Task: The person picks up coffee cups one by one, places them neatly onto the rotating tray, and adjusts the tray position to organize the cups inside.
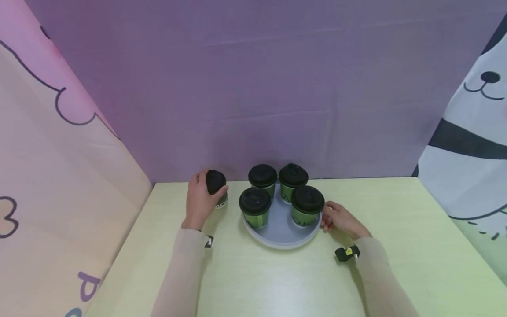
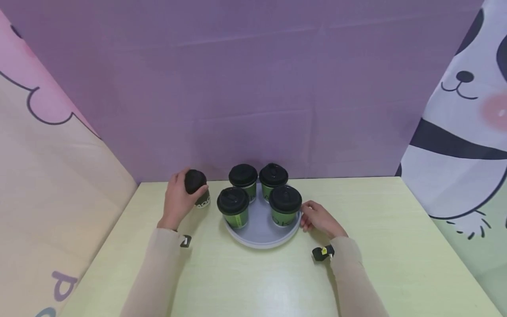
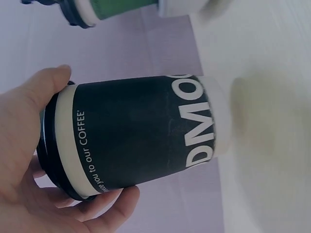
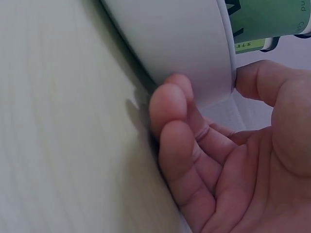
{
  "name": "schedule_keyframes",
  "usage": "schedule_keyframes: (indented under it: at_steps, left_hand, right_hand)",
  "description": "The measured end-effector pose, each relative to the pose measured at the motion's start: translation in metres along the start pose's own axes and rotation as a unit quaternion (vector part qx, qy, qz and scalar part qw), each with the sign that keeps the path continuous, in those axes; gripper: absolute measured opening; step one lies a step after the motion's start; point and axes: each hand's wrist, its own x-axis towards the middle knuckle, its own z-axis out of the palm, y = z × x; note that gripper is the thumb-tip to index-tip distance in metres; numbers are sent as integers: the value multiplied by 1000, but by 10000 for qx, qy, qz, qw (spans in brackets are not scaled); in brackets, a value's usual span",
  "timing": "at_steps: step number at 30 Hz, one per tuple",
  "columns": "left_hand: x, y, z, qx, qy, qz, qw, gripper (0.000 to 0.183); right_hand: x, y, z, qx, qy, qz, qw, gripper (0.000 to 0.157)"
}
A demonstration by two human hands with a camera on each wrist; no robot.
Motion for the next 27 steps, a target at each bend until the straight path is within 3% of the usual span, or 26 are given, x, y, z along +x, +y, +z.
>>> schedule_keyframes:
  at_steps: [14,27]
  left_hand:
    - [-23,23,-23,-54,131,221,9997,85]
    - [-29,36,-33,116,-40,288,9995,85]
  right_hand:
    - [0,4,1,108,-116,-45,9999,29]
    - [3,5,-2,-56,-59,-62,9999,31]
